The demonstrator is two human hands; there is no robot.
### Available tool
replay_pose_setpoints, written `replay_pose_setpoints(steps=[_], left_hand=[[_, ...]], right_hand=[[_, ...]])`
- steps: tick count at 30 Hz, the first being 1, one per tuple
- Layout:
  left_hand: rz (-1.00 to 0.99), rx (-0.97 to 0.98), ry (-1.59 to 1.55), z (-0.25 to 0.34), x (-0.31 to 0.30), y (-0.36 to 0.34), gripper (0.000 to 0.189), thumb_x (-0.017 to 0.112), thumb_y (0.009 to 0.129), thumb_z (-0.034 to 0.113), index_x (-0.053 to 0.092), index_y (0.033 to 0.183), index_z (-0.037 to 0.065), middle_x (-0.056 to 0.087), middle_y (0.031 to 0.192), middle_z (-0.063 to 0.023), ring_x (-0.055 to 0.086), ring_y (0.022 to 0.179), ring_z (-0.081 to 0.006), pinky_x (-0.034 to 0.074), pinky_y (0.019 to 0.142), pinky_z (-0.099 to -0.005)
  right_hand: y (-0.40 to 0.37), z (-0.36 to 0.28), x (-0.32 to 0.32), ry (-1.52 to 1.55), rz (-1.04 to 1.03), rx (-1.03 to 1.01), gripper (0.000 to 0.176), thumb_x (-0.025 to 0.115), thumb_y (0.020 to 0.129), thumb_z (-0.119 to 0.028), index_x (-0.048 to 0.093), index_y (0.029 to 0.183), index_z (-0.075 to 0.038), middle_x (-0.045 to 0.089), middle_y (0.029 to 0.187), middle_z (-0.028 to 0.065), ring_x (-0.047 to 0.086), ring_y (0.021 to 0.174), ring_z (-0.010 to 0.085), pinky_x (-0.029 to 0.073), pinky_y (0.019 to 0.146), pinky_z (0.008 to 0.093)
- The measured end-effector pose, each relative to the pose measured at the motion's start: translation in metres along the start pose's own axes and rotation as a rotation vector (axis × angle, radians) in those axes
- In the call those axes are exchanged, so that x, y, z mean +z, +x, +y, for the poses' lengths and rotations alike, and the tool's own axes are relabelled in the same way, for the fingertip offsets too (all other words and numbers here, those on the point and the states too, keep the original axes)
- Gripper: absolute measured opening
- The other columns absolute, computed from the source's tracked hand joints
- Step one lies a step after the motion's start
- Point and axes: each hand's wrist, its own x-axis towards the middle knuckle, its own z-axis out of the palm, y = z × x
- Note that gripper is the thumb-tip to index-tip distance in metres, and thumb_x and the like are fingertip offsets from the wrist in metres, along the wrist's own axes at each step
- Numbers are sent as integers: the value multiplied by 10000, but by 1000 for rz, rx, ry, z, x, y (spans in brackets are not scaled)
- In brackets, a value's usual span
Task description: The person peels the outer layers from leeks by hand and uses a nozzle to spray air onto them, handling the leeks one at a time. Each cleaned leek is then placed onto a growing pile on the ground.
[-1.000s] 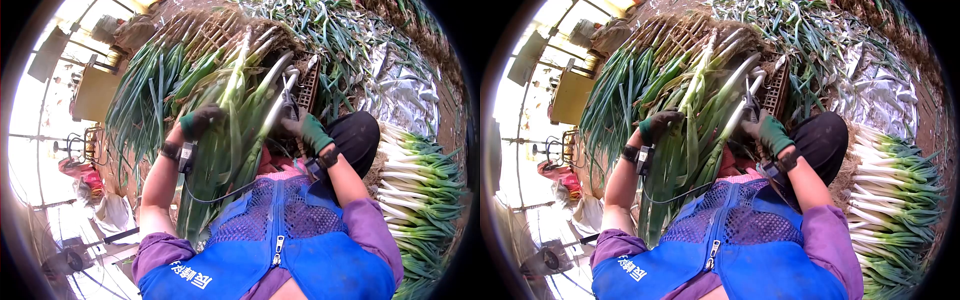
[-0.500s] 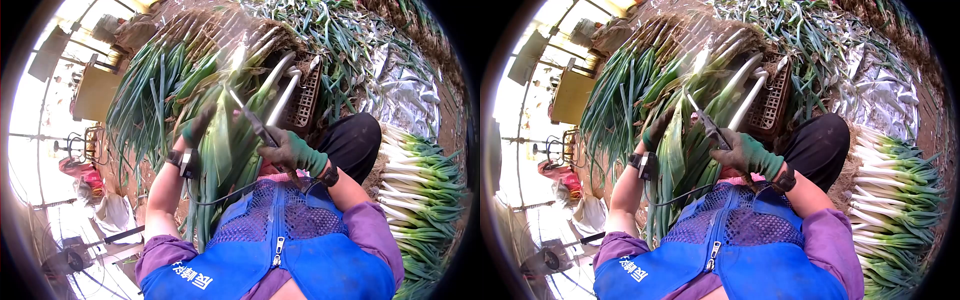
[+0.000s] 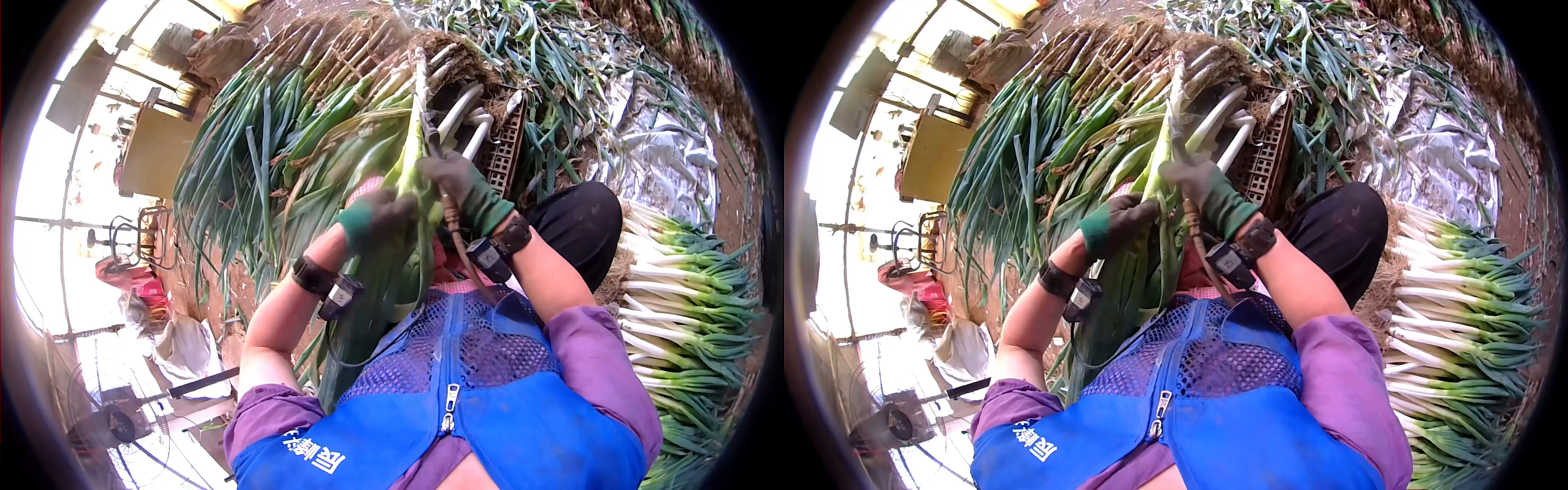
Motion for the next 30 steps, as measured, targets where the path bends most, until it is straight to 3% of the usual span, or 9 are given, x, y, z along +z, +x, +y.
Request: replay_pose_setpoints(steps=[7,8,10,13,15,16,21,24,30], left_hand=[[-75,42,-148,-16,-31,-27,396,620,976,451,641,1050,63,580,765,16,536,576,-86,446,502,-248],[-33,24,-67,-19,-38,-36,395,613,984,434,644,1089,55,584,770,17,536,582,-86,443,507,-241],[53,-10,88,-28,-49,-55,400,599,1000,401,650,1165,40,591,779,21,536,593,-87,436,517,-227],[27,-86,96,-54,-67,-74,432,592,1005,376,625,1279,43,605,806,18,543,618,-93,440,534,-220],[82,457,419,-105,-94,-56,414,593,999,351,623,1283,51,621,887,-10,544,606,-96,445,531,-227],[79,332,346,-103,-90,-57,408,596,989,336,624,1281,52,622,970,-36,564,649,-109,468,567,-242],[118,-235,127,-60,-67,-41,427,590,981,342,633,1273,34,652,1135,-85,608,1017,-152,517,846,-312],[314,117,201,-52,-52,-25,460,589,990,402,643,1236,17,664,1081,-63,592,1001,-109,485,865,-294],[134,199,-121,-24,-46,5,468,644,981,350,607,1302,12,663,1090,-28,609,980,-112,486,878,-272]], right_hand=[[18,-3,-36,-769,395,-245,456,680,860,-102,541,1292,-55,658,931,67,662,799,195,560,706,306],[26,-13,-47,-842,588,-41,477,682,848,-97,541,1303,-68,657,922,71,664,794,210,568,729,342],[47,-24,-123,-866,709,-208,424,729,813,-228,561,1173,-79,665,895,114,660,759,261,551,714,428],[32,-84,-202,-1097,925,-32,455,721,816,-292,554,1154,-38,678,908,155,669,781,302,541,752,448],[42,-83,-269,-1252,957,-46,595,762,778,-348,552,1207,8,687,941,182,669,821,349,544,788,463],[38,-89,-271,-1373,975,-77,625,768,774,-350,546,1227,18,685,938,181,668,829,355,547,786,457],[6,-95,-186,-952,606,132,440,740,825,-296,624,1162,-39,688,918,102,645,776,177,534,700,318],[-17,-63,-137,-887,459,109,424,730,826,-327,639,1125,-40,679,855,69,639,748,170,532,708,319],[-71,-7,-68,-747,380,33,436,720,803,-320,653,1101,-10,712,915,146,679,842,254,536,811,370]])
